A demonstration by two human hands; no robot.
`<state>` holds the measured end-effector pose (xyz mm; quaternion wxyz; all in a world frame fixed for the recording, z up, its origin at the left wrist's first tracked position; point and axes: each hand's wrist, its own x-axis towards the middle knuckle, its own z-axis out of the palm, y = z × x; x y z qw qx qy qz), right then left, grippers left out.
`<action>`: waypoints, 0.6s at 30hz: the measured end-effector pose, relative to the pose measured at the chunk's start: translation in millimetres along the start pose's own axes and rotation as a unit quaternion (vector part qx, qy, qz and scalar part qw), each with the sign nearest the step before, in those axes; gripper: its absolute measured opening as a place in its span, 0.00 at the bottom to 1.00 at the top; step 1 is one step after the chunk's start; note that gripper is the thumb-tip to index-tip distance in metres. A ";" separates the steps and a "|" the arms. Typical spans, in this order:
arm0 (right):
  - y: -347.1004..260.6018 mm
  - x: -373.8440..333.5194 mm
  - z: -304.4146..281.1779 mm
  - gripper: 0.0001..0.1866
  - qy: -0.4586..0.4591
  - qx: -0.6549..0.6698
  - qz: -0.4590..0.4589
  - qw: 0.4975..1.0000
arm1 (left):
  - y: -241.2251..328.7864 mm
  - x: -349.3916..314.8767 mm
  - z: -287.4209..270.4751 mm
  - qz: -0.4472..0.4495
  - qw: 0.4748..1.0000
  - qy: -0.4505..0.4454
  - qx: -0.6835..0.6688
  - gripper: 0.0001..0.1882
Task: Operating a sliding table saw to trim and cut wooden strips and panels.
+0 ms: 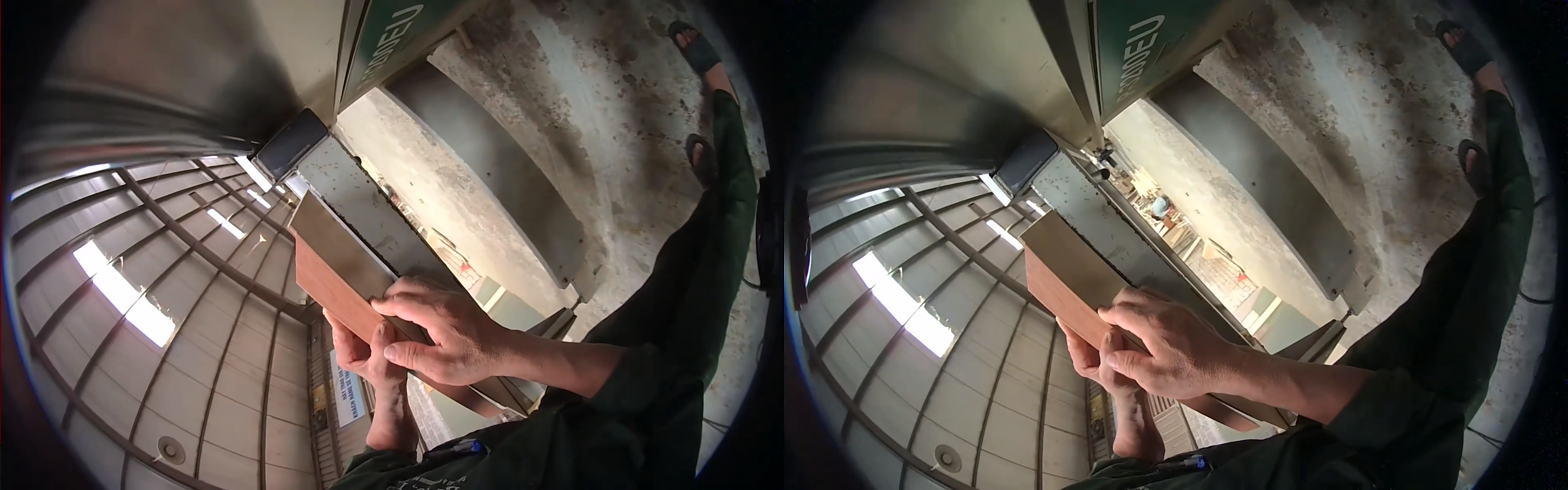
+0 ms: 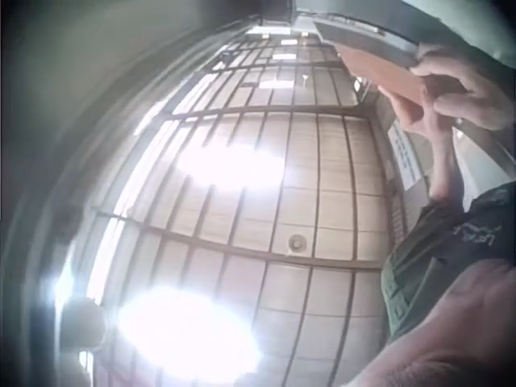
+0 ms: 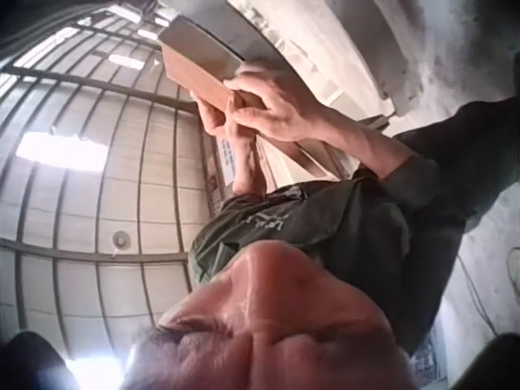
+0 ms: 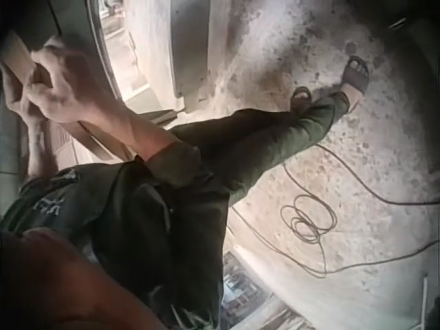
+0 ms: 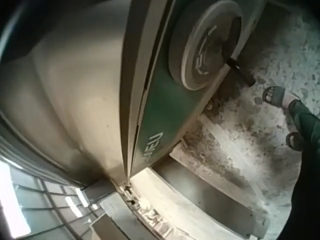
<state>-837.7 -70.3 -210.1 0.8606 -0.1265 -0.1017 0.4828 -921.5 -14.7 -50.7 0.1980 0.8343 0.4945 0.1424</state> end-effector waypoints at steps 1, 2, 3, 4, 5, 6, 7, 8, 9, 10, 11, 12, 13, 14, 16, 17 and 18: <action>0.6 1.1 -2.2 0.29 -0.005 0.001 -0.005 1.000 | 0.1 0.3 0.6 0.004 1.000 0.001 0.005 0.42; 0.0 2.3 -4.3 0.29 -0.010 0.000 -0.004 1.000 | 0.2 0.4 0.3 0.002 1.000 0.008 0.008 0.42; 0.1 2.7 -5.1 0.29 -0.011 0.002 -0.007 1.000 | 0.5 1.0 0.3 0.001 1.000 0.016 0.009 0.42; 0.0 2.2 -5.4 0.29 -0.008 0.006 -0.008 1.000 | 1.9 1.1 2.6 0.001 1.000 0.024 0.019 0.42; -0.3 2.5 -5.4 0.28 -0.006 0.009 -0.009 1.000 | 3.3 2.1 3.6 0.004 1.000 0.024 0.019 0.42; -0.7 3.8 -5.5 0.28 -0.006 0.008 -0.012 1.000 | 4.7 3.3 4.1 0.001 1.000 0.012 0.021 0.42; -0.7 5.3 -6.0 0.30 -0.020 0.024 0.025 0.999 | 6.0 3.8 5.2 0.000 1.000 0.001 0.024 0.42; -1.1 6.8 -6.0 0.32 -0.033 0.038 0.062 0.997 | 8.2 2.9 7.9 0.003 1.000 0.002 0.023 0.42; -2.4 11.1 -1.0 0.32 -0.035 0.036 0.059 0.997 | 10.8 1.1 11.6 -0.007 1.000 0.015 0.025 0.41; -5.4 19.5 7.5 0.35 0.023 0.027 0.048 0.998 | 12.1 1.7 13.9 -0.017 0.999 0.025 0.024 0.40; -8.8 27.6 14.0 0.38 0.082 0.017 0.036 0.996 | 10.8 3.1 11.5 -0.008 0.994 0.019 0.109 0.41; -13.4 34.4 15.5 0.43 0.047 0.011 0.043 0.998 | 10.6 4.4 10.9 -0.006 0.994 0.018 0.103 0.41; -17.4 40.8 20.4 0.43 0.053 -0.041 0.016 0.998 | 11.4 5.4 8.8 -0.013 0.993 0.012 0.114 0.40; -20.7 45.4 23.6 0.43 0.060 -0.092 -0.010 0.994 | 12.1 6.5 7.0 -0.022 0.992 0.006 0.124 0.40; -25.3 46.5 23.0 0.42 0.055 -0.085 -0.001 0.995 | 13.5 6.4 3.9 -0.039 0.989 -0.006 0.144 0.40; -26.8 45.9 21.2 0.40 0.047 -0.075 0.006 0.996 | 13.9 4.7 1.9 -0.048 0.987 -0.012 0.154 0.40; -28.5 45.2 19.2 0.39 0.038 -0.065 0.014 0.997 | 0.4 1.8 -9.6 -0.012 0.984 -0.008 0.177 0.40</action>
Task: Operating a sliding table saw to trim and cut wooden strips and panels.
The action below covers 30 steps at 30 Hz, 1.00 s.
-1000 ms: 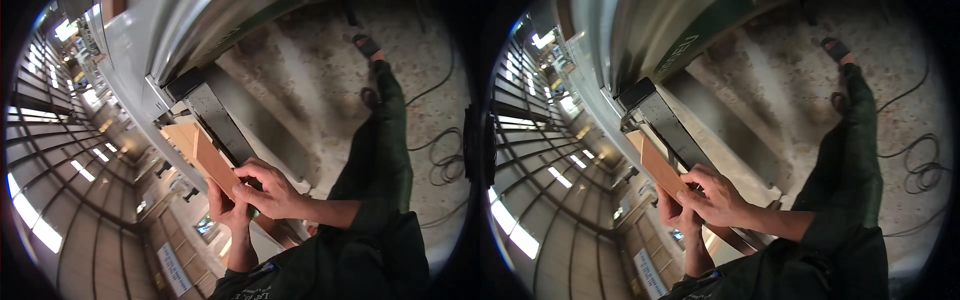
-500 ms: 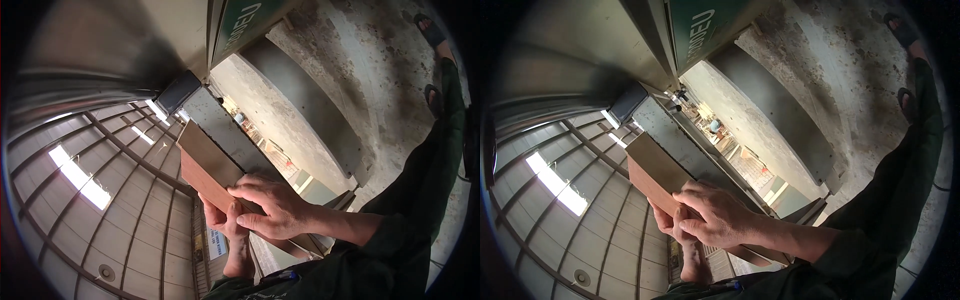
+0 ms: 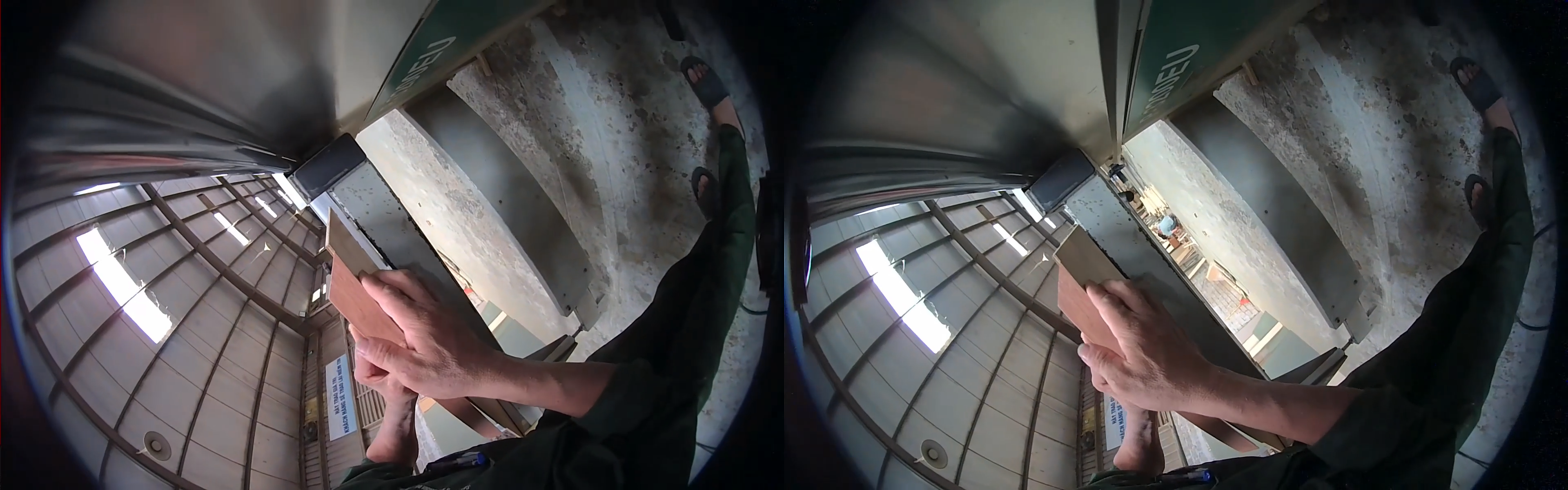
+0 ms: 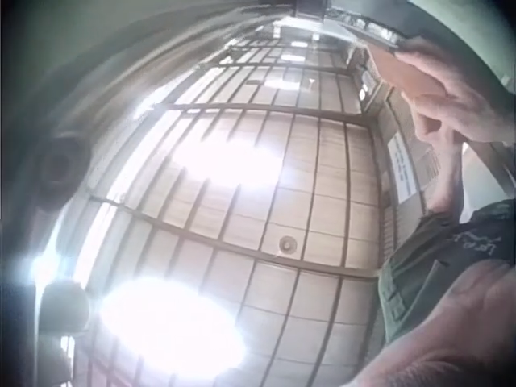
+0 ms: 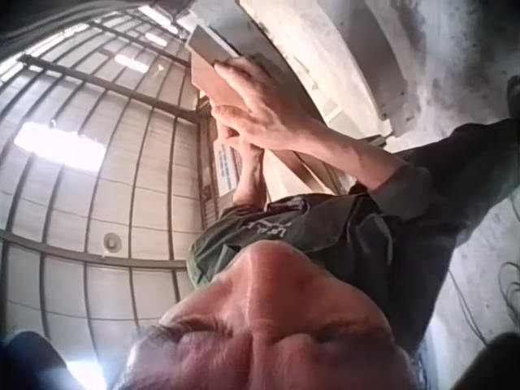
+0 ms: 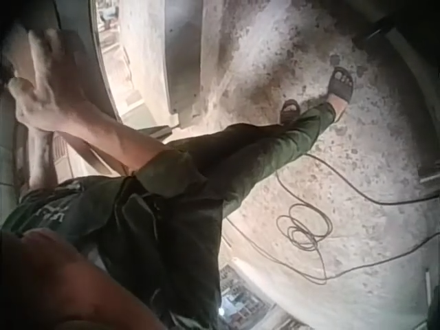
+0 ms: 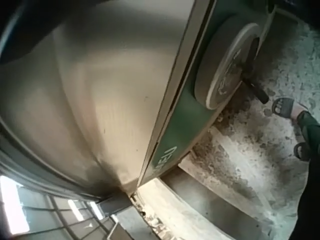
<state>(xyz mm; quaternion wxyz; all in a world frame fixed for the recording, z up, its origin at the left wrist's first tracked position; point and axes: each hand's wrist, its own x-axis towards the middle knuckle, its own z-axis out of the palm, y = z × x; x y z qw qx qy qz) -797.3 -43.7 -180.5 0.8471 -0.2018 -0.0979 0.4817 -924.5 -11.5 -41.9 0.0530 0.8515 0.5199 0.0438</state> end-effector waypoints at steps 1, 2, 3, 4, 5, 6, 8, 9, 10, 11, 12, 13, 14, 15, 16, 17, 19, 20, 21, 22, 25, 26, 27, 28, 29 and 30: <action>-2.9 -0.9 -2.4 0.39 0.000 -0.002 -0.001 1.000 | -6.4 -2.4 -3.4 0.001 1.000 0.000 -0.002 0.40; -7.3 -3.1 -4.7 0.38 -0.002 -0.007 0.000 1.000 | -10.1 -4.6 -5.8 0.019 0.999 0.002 0.037 0.40; -10.7 -5.0 -6.8 0.37 -0.003 -0.011 0.001 1.000 | -11.8 -5.3 -7.1 0.037 0.996 0.004 0.077 0.40; -10.8 -7.0 -9.6 0.37 -0.004 -0.011 0.001 1.000 | 2.6 0.9 -1.1 0.038 0.997 -0.016 0.059 0.42; -11.4 -9.1 -11.3 0.37 -0.002 -0.012 -0.005 1.000 | 11.6 3.2 5.8 0.037 0.997 -0.014 0.059 0.42; -12.4 -10.3 -11.8 0.36 -0.001 -0.012 -0.010 1.000 | 18.3 3.1 14.0 0.028 0.999 0.011 -0.012 0.42; -15.3 -12.4 -12.7 0.36 0.004 -0.002 0.011 1.000 | 25.8 4.7 20.6 0.017 0.996 0.034 -0.085 0.42; -16.5 -13.5 -13.0 0.36 0.009 0.010 0.032 0.999 | 28.6 6.2 20.4 -0.005 0.997 0.029 -0.067 0.41; -16.4 -14.2 -12.3 0.36 0.009 0.009 0.033 0.999 | 30.1 7.2 19.6 -0.028 0.998 0.024 -0.049 0.41; -15.7 -15.1 -11.3 0.35 0.010 -0.001 0.036 0.999 | 28.3 5.1 17.6 -0.029 0.998 0.023 -0.050 0.41; -16.0 -15.7 -10.7 0.35 0.012 -0.012 0.039 0.999 | 23.4 1.2 14.3 -0.028 0.997 0.020 -0.068 0.41; -17.3 -15.8 -10.7 0.35 0.013 -0.015 0.042 0.999 | 18.6 -1.3 12.4 -0.027 0.996 0.016 -0.087 0.41; -18.8 -15.0 -11.0 0.34 0.012 -0.011 0.041 0.999 | 14.3 -0.3 10.5 -0.031 0.995 0.013 -0.089 0.41; -20.3 -14.1 -11.6 0.33 0.011 -0.008 0.040 0.999 | 10.3 2.0 8.0 -0.028 0.998 -0.003 -0.064 0.42; -22.0 -13.9 -10.9 0.33 0.015 -0.011 0.048 0.999 | 9.4 0.8 5.2 -0.029 0.999 -0.021 -0.037 0.43; -22.9 -12.6 -9.9 0.33 0.014 -0.014 0.055 0.998 | 16.6 1.4 9.5 -0.046 0.998 -0.009 -0.040 0.44; -23.7 -11.6 -0.3 0.32 0.027 -0.010 0.062 0.998 | -10.6 -10.8 -3.0 0.019 0.999 -0.004 0.035 0.45; -33.3 -11.4 7.7 0.32 0.020 -0.012 0.059 0.998 | -71.9 15.9 7.8 0.332 0.895 -0.015 -0.297 0.45; -31.8 -8.7 6.3 0.32 0.031 -0.039 0.066 0.997 | -68.5 12.5 12.7 0.321 0.895 -0.025 -0.309 0.45; -32.2 -9.9 7.3 0.32 0.038 -0.067 0.069 0.995 | -51.9 6.0 15.4 0.251 0.934 -0.023 -0.252 0.44; -30.6 -8.6 8.6 0.31 0.062 -0.132 0.091 0.985 | 2.6 4.7 23.7 0.050 0.996 -0.009 -0.071 0.43; -31.7 -10.2 8.8 0.31 0.069 -0.164 0.114 0.977 | 6.7 4.4 25.8 -0.020 1.000 -0.005 -0.012 0.42; -51.0 -19.6 31.3 0.30 0.089 -0.195 0.057 0.975 | 24.0 2.7 9.1 0.042 0.995 0.023 -0.089 0.39; -52.0 -21.7 31.8 0.29 0.086 -0.199 0.073 0.973 | 30.2 6.1 14.8 0.033 0.994 0.020 -0.106 0.39; -54.4 -23.4 32.8 0.29 0.083 -0.206 0.087 0.971 | 37.0 7.1 14.1 0.026 0.991 0.019 -0.127 0.39; -55.9 -25.6 34.9 0.27 0.091 -0.198 0.104 0.970 | 28.1 5.6 6.5 -0.010 0.997 0.001 -0.078 0.41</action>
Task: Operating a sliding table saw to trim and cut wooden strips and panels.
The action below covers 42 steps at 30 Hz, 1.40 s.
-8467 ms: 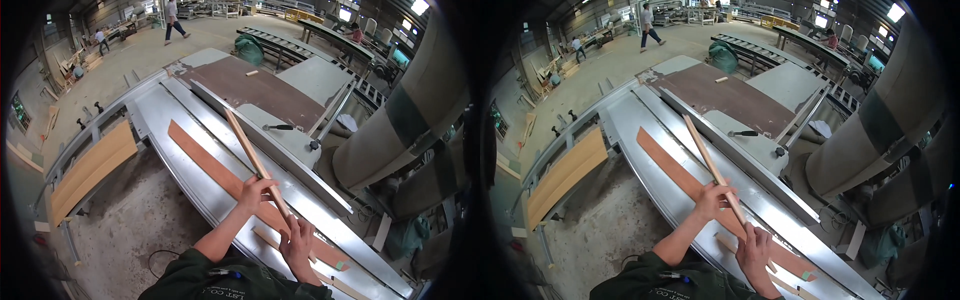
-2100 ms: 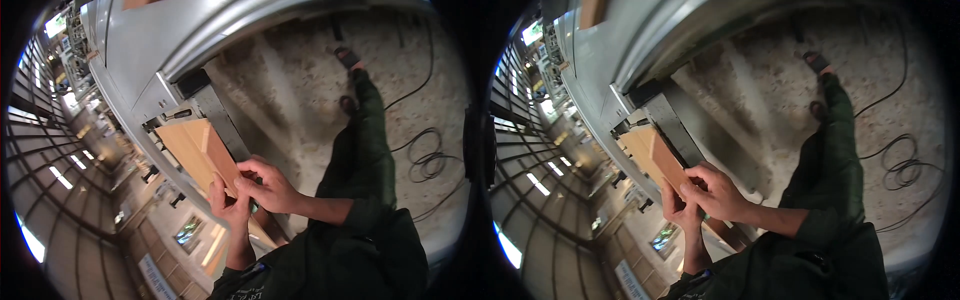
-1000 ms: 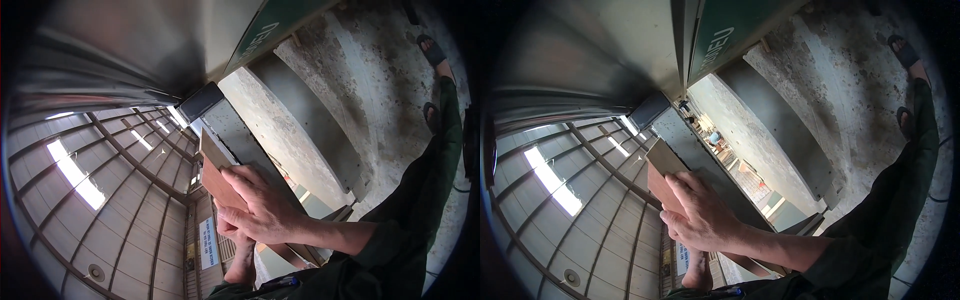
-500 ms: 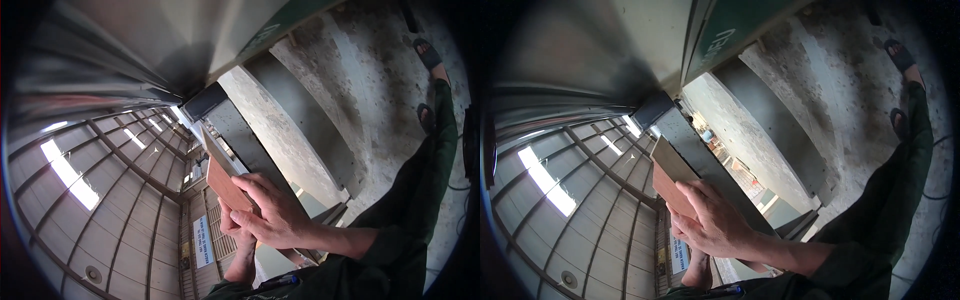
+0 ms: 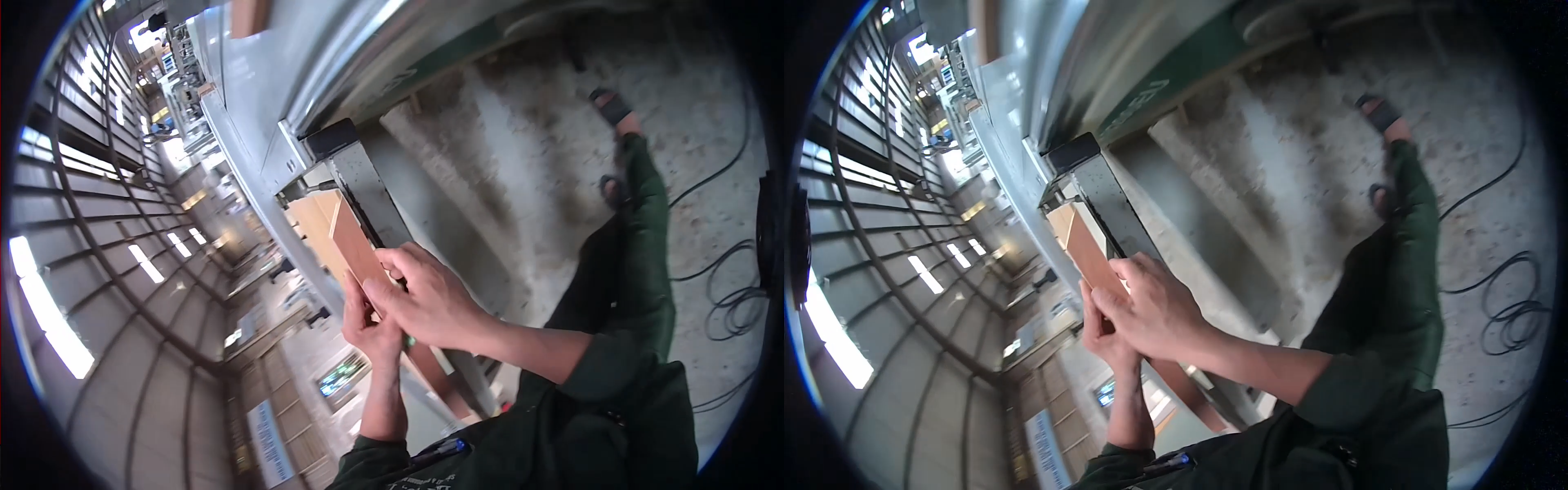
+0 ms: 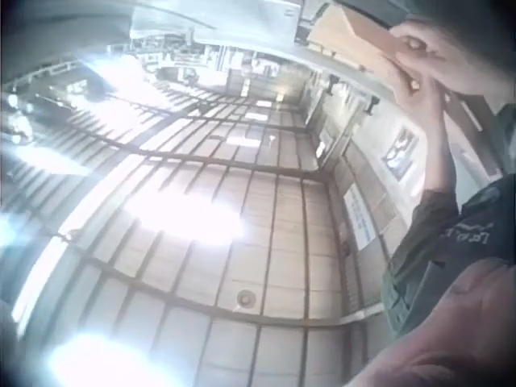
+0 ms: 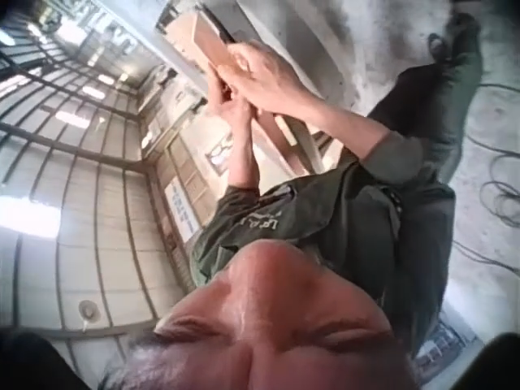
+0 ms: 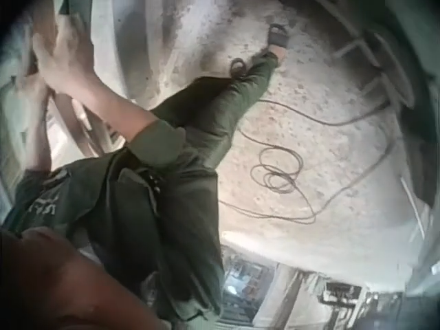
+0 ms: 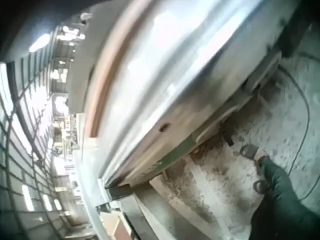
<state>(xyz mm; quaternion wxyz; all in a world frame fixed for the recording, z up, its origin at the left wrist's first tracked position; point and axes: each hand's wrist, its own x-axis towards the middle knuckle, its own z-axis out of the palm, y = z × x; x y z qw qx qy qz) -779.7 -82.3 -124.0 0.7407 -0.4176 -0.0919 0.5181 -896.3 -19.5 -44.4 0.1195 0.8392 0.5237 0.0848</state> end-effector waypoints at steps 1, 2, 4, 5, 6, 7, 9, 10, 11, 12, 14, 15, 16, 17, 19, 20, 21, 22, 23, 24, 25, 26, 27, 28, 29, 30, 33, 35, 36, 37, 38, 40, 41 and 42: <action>3.9 -6.8 2.0 0.25 -0.011 -0.014 0.022 1.000 | -6.6 -0.5 -3.2 0.004 1.000 -0.011 -0.007 0.42; 9.4 -12.8 0.3 0.24 -0.014 -0.034 0.041 0.998 | -11.7 1.1 -0.1 0.012 0.999 -0.025 -0.020 0.43; 19.9 -38.4 -3.0 0.19 0.053 -0.053 0.053 0.996 | -1.2 0.7 10.4 0.075 0.996 -0.029 -0.042 0.42; 17.0 -51.9 -7.8 0.18 0.062 -0.091 0.015 0.994 | 0.3 1.3 8.7 0.060 0.996 -0.030 -0.059 0.41; 1.7 -68.1 -12.0 0.18 0.044 -0.092 -0.002 0.995 | -3.1 1.4 3.2 0.044 0.996 -0.029 -0.072 0.41; 5.4 -85.6 -21.2 0.18 0.021 -0.149 0.017 0.988 | 7.8 0.2 -2.3 0.007 0.997 -0.052 -0.060 0.40; -36.2 -121.6 -34.9 0.23 -0.059 -0.162 0.088 0.981 | 19.3 -5.8 -24.5 0.011 0.998 -0.040 -0.051 0.40; -64.5 -136.3 -38.6 0.28 -0.095 -0.211 0.109 0.967 | 27.9 -5.4 -35.4 0.050 0.997 0.001 -0.058 0.40; -81.6 -147.4 -43.3 0.33 -0.120 -0.227 0.120 0.959 | 53.3 -0.7 -47.8 0.110 0.986 0.056 -0.113 0.39; -112.3 -158.9 -47.7 0.37 -0.131 -0.280 0.101 0.946 | 83.6 -4.4 -70.8 0.162 0.967 0.109 -0.163 0.38; -182.2 -178.9 -50.7 0.50 -0.181 -0.375 0.097 0.904 | 162.4 -6.2 -127.7 0.115 0.956 0.133 -0.233 0.38; -203.2 -187.3 -53.6 0.52 -0.180 -0.414 0.029 0.892 | 184.7 1.7 -147.1 0.156 0.924 0.214 -0.277 0.39; -221.0 -193.6 -64.4 0.55 -0.170 -0.451 -0.032 0.876 | 232.8 -1.9 -172.9 0.107 0.902 0.199 -0.368 0.41; -244.3 -194.6 -74.8 0.58 -0.179 -0.467 -0.059 0.864 | 257.3 3.3 -188.2 0.124 0.872 0.263 -0.394 0.42; -281.6 -200.4 -104.3 0.58 -0.107 -0.493 -0.234 0.831 | 333.6 1.9 -212.3 0.083 0.793 0.332 -0.504 0.41; -322.9 -209.7 -116.0 0.56 -0.082 -0.489 -0.235 0.836 | 373.6 -0.7 -219.2 0.070 0.734 0.371 -0.565 0.41; -351.2 -209.1 -139.0 0.53 -0.026 -0.523 -0.302 0.797 | 386.0 9.9 -209.6 0.114 0.680 0.375 -0.620 0.35; -377.5 -208.3 -159.1 0.51 0.028 -0.547 -0.366 0.752 | 384.6 19.1 -190.4 0.083 0.700 0.349 -0.618 0.30; -411.8 -209.5 -182.2 0.44 0.039 -0.589 -0.320 0.742 | 383.1 28.0 -164.7 0.049 0.719 0.323 -0.613 0.25; -437.5 -204.4 -211.0 0.38 0.064 -0.599 -0.365 0.710 | 405.1 29.8 -140.8 0.014 0.709 0.290 -0.643 0.21; -467.1 -203.3 -235.0 0.33 0.082 -0.633 -0.380 0.669 | 428.4 31.0 -117.8 -0.020 0.696 0.260 -0.669 0.16; -490.6 -199.7 -268.3 0.27 0.096 -0.649 -0.384 0.650 | 442.4 34.3 -88.0 -0.039 0.668 0.197 -0.717 0.15; -516.9 -198.1 -300.8 0.24 0.089 -0.678 -0.335 0.648 | 466.1 34.9 -62.7 -0.073 0.654 0.139 -0.740 0.16; -544.8 -195.3 -329.7 0.22 0.084 -0.702 -0.316 0.633 | 487.2 32.0 -43.6 -0.145 0.682 0.054 -0.715 0.17; -572.5 -193.3 -352.4 0.23 0.070 -0.706 -0.303 0.636 | 497.3 31.2 -22.1 -0.145 0.683 -0.026 -0.715 0.19; -595.2 -186.6 -377.7 0.25 0.059 -0.718 -0.278 0.635 | 507.6 34.1 3.2 -0.160 0.687 -0.076 -0.705 0.20; -639.8 -154.5 -439.0 0.25 0.057 -0.754 -0.209 0.621 | 547.9 46.7 62.1 -0.206 0.678 -0.195 -0.678 0.22; -659.3 -135.7 -474.8 0.24 0.080 -0.748 -0.221 0.621 | 575.0 63.6 99.0 -0.238 0.691 -0.249 -0.635 0.23; -664.4 -123.7 -487.7 0.24 0.086 -0.761 -0.213 0.607 | 578.9 74.3 126.3 -0.242 0.674 -0.269 -0.644 0.24; -670.6 -110.1 -504.1 0.24 0.095 -0.775 -0.204 0.591 | 590.0 79.6 142.5 -0.254 0.677 -0.279 -0.632 0.25; -677.6 -100.2 -522.4 0.27 0.094 -0.778 -0.165 0.599 | 607.6 84.5 154.2 -0.264 0.678 -0.291 -0.621 0.25; -688.8 -78.9 -552.6 0.29 0.100 -0.791 -0.121 0.592 | 631.2 96.6 174.3 -0.265 0.703 -0.291 -0.593 0.27; -693.8 -70.3 -566.6 0.30 0.095 -0.794 -0.107 0.591 | 641.5 100.6 182.0 -0.272 0.713 -0.295 -0.574 0.28; -701.9 -63.3 -582.3 0.30 0.089 -0.798 -0.092 0.589 | 652.6 98.8 190.0 -0.265 0.725 -0.284 -0.569 0.28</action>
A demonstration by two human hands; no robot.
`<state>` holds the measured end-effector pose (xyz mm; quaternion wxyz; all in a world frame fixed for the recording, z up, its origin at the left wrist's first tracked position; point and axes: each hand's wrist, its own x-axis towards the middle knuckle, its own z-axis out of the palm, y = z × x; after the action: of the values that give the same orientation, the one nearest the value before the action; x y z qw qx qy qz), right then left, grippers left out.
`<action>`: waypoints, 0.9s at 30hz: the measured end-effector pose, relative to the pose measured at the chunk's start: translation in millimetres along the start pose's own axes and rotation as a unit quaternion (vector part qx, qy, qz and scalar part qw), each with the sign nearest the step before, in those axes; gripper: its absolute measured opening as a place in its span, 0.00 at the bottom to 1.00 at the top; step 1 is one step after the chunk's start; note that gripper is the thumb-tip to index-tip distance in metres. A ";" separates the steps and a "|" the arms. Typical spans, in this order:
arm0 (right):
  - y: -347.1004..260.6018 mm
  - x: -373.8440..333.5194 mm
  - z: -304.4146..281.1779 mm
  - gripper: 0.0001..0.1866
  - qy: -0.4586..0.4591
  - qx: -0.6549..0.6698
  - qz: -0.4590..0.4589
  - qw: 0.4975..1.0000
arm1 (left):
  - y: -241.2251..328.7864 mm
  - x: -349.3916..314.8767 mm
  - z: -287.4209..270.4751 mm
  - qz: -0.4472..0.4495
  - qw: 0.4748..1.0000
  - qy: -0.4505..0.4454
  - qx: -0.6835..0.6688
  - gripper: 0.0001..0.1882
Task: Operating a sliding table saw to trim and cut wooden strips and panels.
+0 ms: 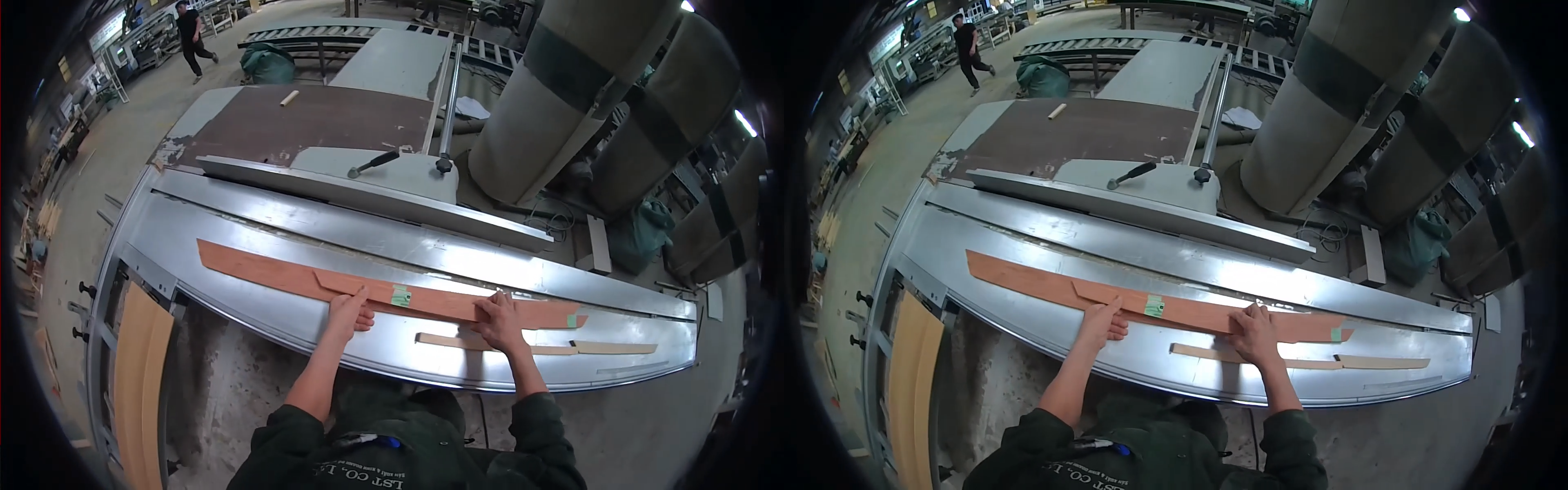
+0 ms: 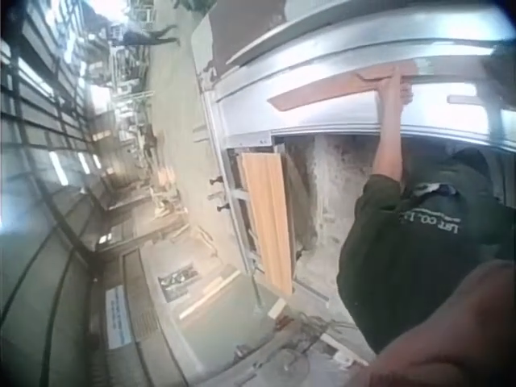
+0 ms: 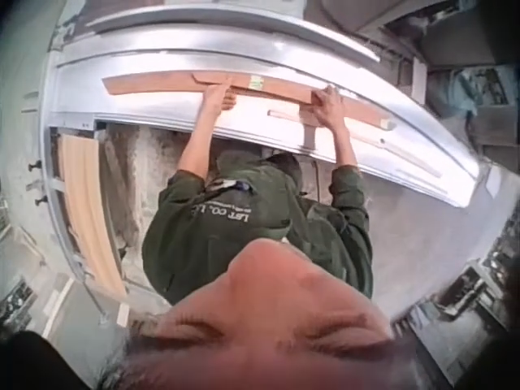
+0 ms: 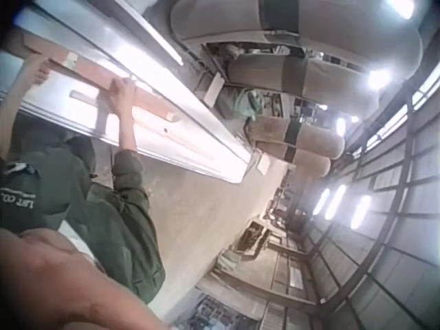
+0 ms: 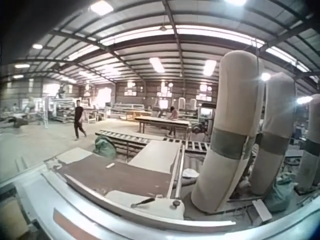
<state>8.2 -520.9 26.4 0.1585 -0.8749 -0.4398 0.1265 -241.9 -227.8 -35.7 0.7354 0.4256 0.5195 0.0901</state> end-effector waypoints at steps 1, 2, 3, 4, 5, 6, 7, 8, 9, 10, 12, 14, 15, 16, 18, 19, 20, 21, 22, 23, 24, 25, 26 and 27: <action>10.8 10.9 -1.7 0.30 -0.011 -0.001 0.004 1.000 | -0.5 2.7 5.0 -0.004 1.000 -0.004 0.002 0.28; 17.9 21.4 -2.9 0.31 -0.039 -0.028 -0.006 0.999 | -2.6 5.7 3.9 0.032 0.998 0.021 0.057 0.28; 24.3 30.3 -3.2 0.33 -0.062 -0.064 -0.028 0.996 | -2.4 10.0 2.5 0.068 0.990 0.046 0.111 0.29; 12.6 43.3 -14.9 0.32 -0.095 -0.029 -0.049 0.994 | 3.1 5.8 -3.9 0.072 0.990 0.060 0.109 0.29; 21.3 52.4 -21.8 0.33 -0.063 -0.012 -0.092 0.994 | 6.5 1.3 -0.8 0.072 0.989 0.063 0.108 0.30; 29.0 73.9 -30.3 0.31 -0.046 0.042 -0.064 0.996 | 10.2 2.5 1.0 0.067 0.986 0.076 0.134 0.28; 32.0 100.1 -43.8 0.29 -0.030 0.097 -0.039 0.994 | 18.2 -6.2 5.0 0.060 0.987 0.079 0.130 0.28; 43.3 126.8 -49.4 0.21 0.065 0.133 -0.082 0.986 | 27.8 -16.5 9.6 0.096 0.968 0.119 0.199 0.27; 33.8 163.1 -68.6 0.18 0.082 0.159 -0.095 0.979 | 31.5 -24.4 8.5 0.127 0.940 0.169 0.266 0.25; 21.6 198.9 -94.2 0.19 0.044 0.121 -0.035 0.991 | 30.4 -21.5 12.2 0.202 0.870 0.243 0.379 0.22; 45.1 269.7 -94.1 0.27 0.009 0.161 -0.042 0.986 | 38.2 -20.1 38.6 0.274 0.846 0.284 0.358 0.21; 88.6 331.4 -81.3 0.39 -0.084 0.100 -0.017 0.991 | 71.0 3.4 86.0 0.439 0.758 0.327 0.354 0.20; 117.1 361.0 -64.6 0.44 -0.115 0.098 -0.006 0.989 | 93.1 20.0 109.6 0.513 0.697 0.339 0.369 0.20; 139.1 384.7 -40.9 0.50 -0.146 0.094 0.006 0.985 | 116.3 36.5 127.8 0.560 0.659 0.339 0.370 0.19; 137.9 413.5 5.8 0.62 -0.210 0.125 0.044 0.969 | 164.8 72.2 140.3 0.627 0.593 0.341 0.372 0.19; 166.1 427.6 24.1 0.63 -0.252 0.162 0.071 0.951 | 188.3 92.8 151.8 0.664 0.574 0.319 0.358 0.19; 193.1 442.0 39.8 0.64 -0.292 0.199 0.105 0.930 | 204.3 120.2 163.1 0.669 0.580 0.307 0.347 0.19; 184.7 454.2 50.0 0.64 -0.410 0.236 0.111 0.874 | 209.4 142.9 157.3 0.664 0.583 0.309 0.353 0.20; 176.1 453.8 58.6 0.63 -0.402 0.245 0.092 0.877 | 207.8 160.1 155.9 0.655 0.581 0.321 0.360 0.20; 170.5 448.9 63.9 0.63 -0.388 0.254 0.078 0.883 | 205.2 176.2 157.9 0.631 0.629 0.301 0.340 0.20; 149.6 444.4 65.0 0.62 -0.378 0.270 0.074 0.883 | 200.7 185.7 151.5 0.601 0.673 0.286 0.323 0.20; 149.6 445.3 56.8 0.59 -0.387 0.274 0.073 0.878 | 199.9 186.6 156.2 0.550 0.703 0.284 0.350 0.21; 146.4 445.3 50.2 0.56 -0.397 0.278 0.071 0.872 | 199.5 188.3 157.6 0.550 0.702 0.285 0.351 0.21; 140.6 445.8 46.9 0.56 -0.402 0.286 0.050 0.868 | 199.0 189.8 157.7 0.538 0.715 0.283 0.346 0.20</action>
<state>352.9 -231.2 -107.8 0.2045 -0.6856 -0.3653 0.5955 36.6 -79.0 -7.6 0.1833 0.8124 0.3817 0.4009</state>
